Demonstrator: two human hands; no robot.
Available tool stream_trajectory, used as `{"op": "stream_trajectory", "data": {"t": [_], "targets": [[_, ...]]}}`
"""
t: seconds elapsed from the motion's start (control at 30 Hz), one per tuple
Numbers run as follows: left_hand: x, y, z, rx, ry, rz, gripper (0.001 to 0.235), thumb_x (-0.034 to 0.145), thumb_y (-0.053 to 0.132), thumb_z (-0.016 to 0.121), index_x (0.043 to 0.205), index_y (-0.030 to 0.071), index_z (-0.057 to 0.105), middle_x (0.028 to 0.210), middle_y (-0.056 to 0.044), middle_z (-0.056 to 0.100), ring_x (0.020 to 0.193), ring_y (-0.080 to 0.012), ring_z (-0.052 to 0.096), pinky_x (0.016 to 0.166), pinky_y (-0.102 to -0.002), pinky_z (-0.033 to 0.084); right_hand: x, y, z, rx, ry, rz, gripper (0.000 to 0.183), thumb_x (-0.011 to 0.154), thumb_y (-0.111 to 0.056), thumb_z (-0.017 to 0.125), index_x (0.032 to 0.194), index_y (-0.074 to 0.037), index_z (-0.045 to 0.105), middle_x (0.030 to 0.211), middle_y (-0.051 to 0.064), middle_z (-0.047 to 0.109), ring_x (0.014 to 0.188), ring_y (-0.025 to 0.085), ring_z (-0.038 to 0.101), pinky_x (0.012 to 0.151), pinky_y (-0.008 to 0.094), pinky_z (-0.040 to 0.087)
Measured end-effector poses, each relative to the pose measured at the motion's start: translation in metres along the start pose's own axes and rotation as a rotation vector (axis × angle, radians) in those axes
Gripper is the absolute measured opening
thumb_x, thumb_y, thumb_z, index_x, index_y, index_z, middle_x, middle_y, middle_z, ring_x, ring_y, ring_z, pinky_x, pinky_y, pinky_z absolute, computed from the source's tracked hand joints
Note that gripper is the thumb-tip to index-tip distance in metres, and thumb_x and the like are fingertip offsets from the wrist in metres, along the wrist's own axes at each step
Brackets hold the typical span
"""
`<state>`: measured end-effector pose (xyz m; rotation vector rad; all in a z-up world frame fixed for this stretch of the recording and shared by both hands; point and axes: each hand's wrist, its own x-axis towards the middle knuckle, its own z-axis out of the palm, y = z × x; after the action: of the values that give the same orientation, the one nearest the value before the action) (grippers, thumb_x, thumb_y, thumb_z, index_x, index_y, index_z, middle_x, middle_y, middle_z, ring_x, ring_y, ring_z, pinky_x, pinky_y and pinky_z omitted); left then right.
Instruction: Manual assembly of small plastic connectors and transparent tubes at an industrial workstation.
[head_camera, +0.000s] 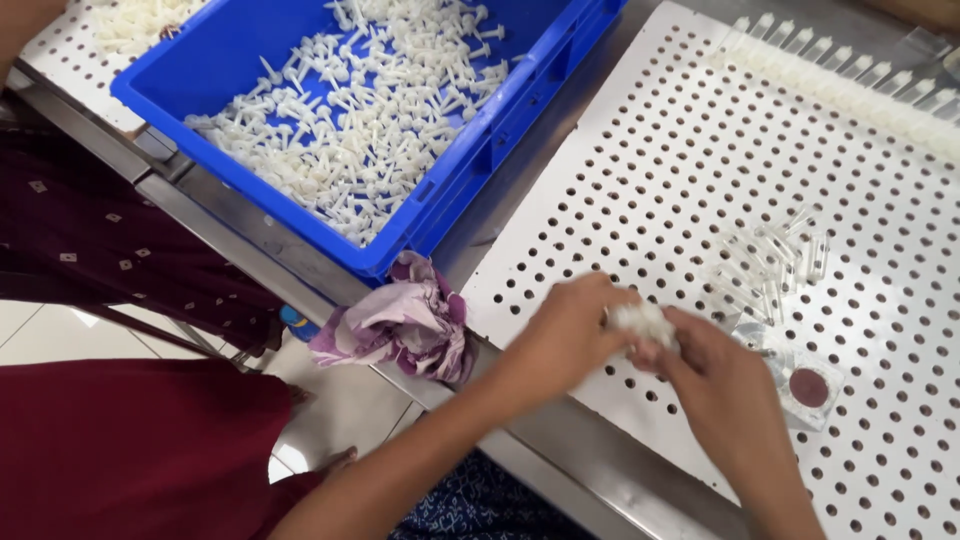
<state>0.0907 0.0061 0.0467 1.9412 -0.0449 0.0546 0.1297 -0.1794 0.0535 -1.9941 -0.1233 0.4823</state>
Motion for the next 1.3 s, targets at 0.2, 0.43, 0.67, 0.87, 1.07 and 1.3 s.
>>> {"op": "stream_trajectory", "data": {"t": [0.2,0.43,0.67,0.87,1.07,1.3], "targets": [[0.019,-0.016,-0.019,0.136,0.039,-0.043,0.037,0.081,0.011,0.078,0.116,0.001,0.071,0.098,-0.016,0.064,0.091,-0.0331,0.066,0.082,-0.042,0.052,0.032,-0.025,0.018,-0.29,-0.068,0.171,0.046,0.1,-0.015,0.065,0.146,-0.01,0.062,0.105,0.019,0.079,0.098,0.022,0.082,0.072,0.039,0.061],[0.008,-0.009,-0.023,0.231,0.057,-0.032,0.046,0.077,0.011,0.08,0.121,0.005,0.068,0.114,-0.013,0.06,0.108,-0.0323,0.062,0.092,-0.043,0.05,0.019,-0.035,0.021,-0.509,-0.008,-0.175,0.052,0.086,-0.019,0.071,0.134,-0.005,0.06,0.114,0.015,0.067,0.086,0.027,0.075,0.074,0.039,0.06],[0.001,-0.01,-0.02,0.251,0.107,-0.05,0.044,0.082,0.016,0.079,0.123,0.007,0.067,0.116,-0.01,0.06,0.113,-0.0297,0.06,0.093,-0.043,0.051,0.022,-0.024,0.008,-0.611,0.035,-0.212,0.043,0.089,-0.02,0.072,0.129,-0.009,0.064,0.115,0.012,0.072,0.075,0.024,0.075,0.069,0.038,0.06],[-0.007,-0.022,-0.028,0.215,0.205,-0.008,0.049,0.083,0.017,0.079,0.128,0.003,0.064,0.121,-0.014,0.06,0.112,-0.0329,0.06,0.092,-0.043,0.051,0.087,0.024,-0.111,-0.535,0.368,0.029,0.03,0.103,-0.014,0.072,0.133,-0.013,0.075,0.097,0.018,0.076,0.069,0.03,0.067,0.06,0.041,0.055],[-0.016,-0.023,-0.032,0.134,0.23,-0.027,0.048,0.085,0.018,0.078,0.129,0.002,0.064,0.122,-0.014,0.06,0.11,-0.032,0.062,0.091,-0.041,0.052,0.179,0.124,-0.172,-0.679,0.27,-0.13,0.035,0.097,-0.026,0.075,0.11,0.007,0.073,0.096,0.02,0.077,0.083,0.028,0.076,0.071,0.043,0.062],[-0.01,-0.028,-0.023,0.231,0.285,0.05,0.03,0.088,0.016,0.076,0.113,0.002,0.068,0.112,-0.012,0.062,0.108,-0.0315,0.062,0.088,-0.042,0.053,0.189,0.162,-0.201,-0.618,0.28,-0.04,0.049,0.099,-0.029,0.076,0.125,0.011,0.066,0.099,0.029,0.075,0.09,0.038,0.076,0.072,0.047,0.061]]}}
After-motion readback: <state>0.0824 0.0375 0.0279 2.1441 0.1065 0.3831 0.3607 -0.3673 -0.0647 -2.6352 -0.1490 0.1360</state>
